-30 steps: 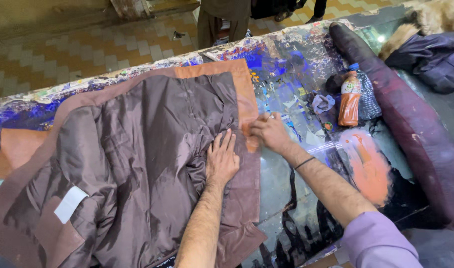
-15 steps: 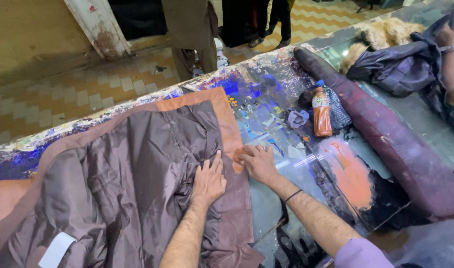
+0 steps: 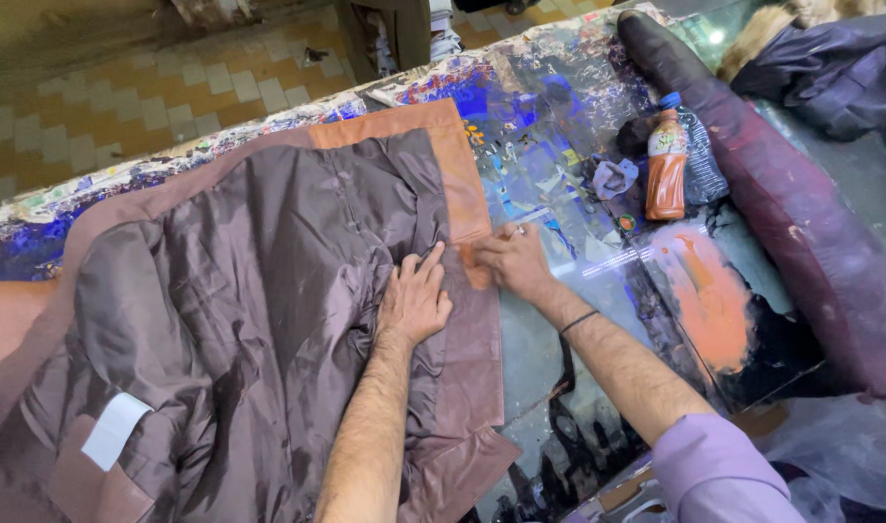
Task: The person spreads a brown leather jacket flat on a work table and rubs orange dye onto its border trim using a small sponge dauber, working the pigment along the edges section by section and repositioning the jacket as they go.
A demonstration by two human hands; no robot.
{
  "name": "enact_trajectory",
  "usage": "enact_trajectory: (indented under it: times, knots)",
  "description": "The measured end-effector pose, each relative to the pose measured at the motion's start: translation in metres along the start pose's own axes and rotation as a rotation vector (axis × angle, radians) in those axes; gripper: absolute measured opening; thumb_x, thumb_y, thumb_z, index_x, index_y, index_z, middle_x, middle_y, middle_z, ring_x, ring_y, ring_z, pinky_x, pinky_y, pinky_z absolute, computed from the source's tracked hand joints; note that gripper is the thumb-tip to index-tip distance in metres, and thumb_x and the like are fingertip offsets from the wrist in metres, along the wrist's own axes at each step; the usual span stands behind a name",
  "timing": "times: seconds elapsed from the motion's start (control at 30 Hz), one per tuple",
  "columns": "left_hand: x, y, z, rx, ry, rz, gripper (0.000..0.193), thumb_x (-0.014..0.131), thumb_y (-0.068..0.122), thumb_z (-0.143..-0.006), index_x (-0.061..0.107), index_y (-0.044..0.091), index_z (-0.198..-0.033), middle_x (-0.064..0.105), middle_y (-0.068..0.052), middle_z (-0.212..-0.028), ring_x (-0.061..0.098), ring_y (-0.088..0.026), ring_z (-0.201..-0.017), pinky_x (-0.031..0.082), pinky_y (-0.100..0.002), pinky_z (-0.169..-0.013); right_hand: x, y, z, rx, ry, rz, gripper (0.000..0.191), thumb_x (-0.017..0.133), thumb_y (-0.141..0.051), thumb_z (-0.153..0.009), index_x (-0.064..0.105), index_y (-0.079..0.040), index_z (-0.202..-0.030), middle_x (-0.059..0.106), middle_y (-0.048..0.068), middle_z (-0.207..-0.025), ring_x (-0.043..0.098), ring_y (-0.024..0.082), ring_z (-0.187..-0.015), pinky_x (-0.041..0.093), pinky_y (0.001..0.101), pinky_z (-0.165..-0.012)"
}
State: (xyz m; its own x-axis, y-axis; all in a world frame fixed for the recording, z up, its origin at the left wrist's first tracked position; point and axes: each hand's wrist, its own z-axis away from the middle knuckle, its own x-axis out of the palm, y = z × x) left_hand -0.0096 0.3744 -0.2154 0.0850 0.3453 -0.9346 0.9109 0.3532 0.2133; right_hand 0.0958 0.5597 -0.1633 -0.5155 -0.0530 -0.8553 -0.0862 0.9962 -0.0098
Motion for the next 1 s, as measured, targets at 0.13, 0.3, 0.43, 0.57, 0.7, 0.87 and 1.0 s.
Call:
enact_trajectory:
  times: [0.13,0.3,0.43,0.57,0.7,0.87,1.0]
  knots:
    - [0.006,-0.004,0.0,0.002,0.034,0.035,0.041,0.066,0.028,-0.078,0.06,0.003,-0.11,0.042,-0.008,-0.16,0.047,-0.034,-0.127,0.042,-0.048,-0.102,0.002,0.005,-0.01,0.045,0.039,-0.079,0.021,0.079,-0.024,-0.075,0.078,-0.021,-0.096,0.072,-0.014,-0.113,0.056,0.018,-0.104,0.034,0.0435,-0.087]
    - [0.011,-0.008,-0.002,-0.001,0.028,0.057,0.043,0.067,0.027,-0.076,0.059,0.002,-0.11,0.042,-0.01,-0.16,0.046,-0.035,-0.129,0.041,-0.049,-0.103,-0.001,0.015,-0.019,-0.126,-0.088,-0.113,0.027,0.078,-0.018,-0.068,0.08,-0.027,-0.094,0.073,-0.019,-0.108,0.057,0.014,-0.104,0.034,0.0419,-0.09]
    - [0.013,-0.01,-0.001,-0.01,0.038,0.073,0.044,0.067,0.026,-0.076,0.059,0.001,-0.11,0.042,-0.011,-0.16,0.046,-0.035,-0.129,0.041,-0.049,-0.104,0.003,0.018,-0.022,-0.042,-0.078,-0.108,0.022,0.079,-0.023,-0.07,0.08,-0.028,-0.091,0.072,-0.018,-0.104,0.056,0.016,-0.103,0.034,0.0415,-0.089]
    - [0.014,-0.01,0.0,-0.016,0.039,0.095,0.043,0.067,0.026,-0.075,0.059,0.001,-0.109,0.042,-0.012,-0.16,0.046,-0.036,-0.129,0.04,-0.05,-0.105,0.006,0.022,-0.023,-0.211,-0.157,-0.203,0.029,0.078,-0.027,-0.066,0.08,-0.026,-0.094,0.073,-0.018,-0.108,0.055,0.016,-0.105,0.034,0.0405,-0.09]
    - [0.014,-0.011,-0.001,-0.017,0.05,0.097,0.041,0.067,0.024,-0.075,0.059,0.001,-0.108,0.043,-0.013,-0.16,0.047,-0.036,-0.129,0.04,-0.05,-0.107,0.006,0.022,-0.023,-0.147,-0.091,-0.031,0.022,0.077,-0.024,-0.073,0.08,-0.029,-0.094,0.073,-0.02,-0.11,0.057,0.014,-0.109,0.035,0.0384,-0.095]
    - [0.014,-0.012,-0.002,-0.013,0.071,0.133,0.044,0.067,0.025,-0.075,0.058,-0.001,-0.109,0.044,-0.014,-0.159,0.047,-0.037,-0.129,0.04,-0.05,-0.108,0.007,0.021,-0.024,-0.168,-0.276,-0.215,0.028,0.077,-0.029,-0.064,0.081,-0.027,-0.092,0.074,-0.017,-0.102,0.056,0.017,-0.102,0.036,0.0401,-0.086]
    - [0.015,-0.013,-0.001,-0.031,0.059,0.151,0.044,0.067,0.024,-0.074,0.058,-0.001,-0.109,0.044,-0.013,-0.159,0.047,-0.037,-0.129,0.04,-0.049,-0.108,0.008,0.02,-0.021,-0.081,-0.211,-0.136,0.027,0.077,-0.024,-0.07,0.08,-0.029,-0.096,0.074,-0.017,-0.104,0.057,0.015,-0.102,0.036,0.0395,-0.086]
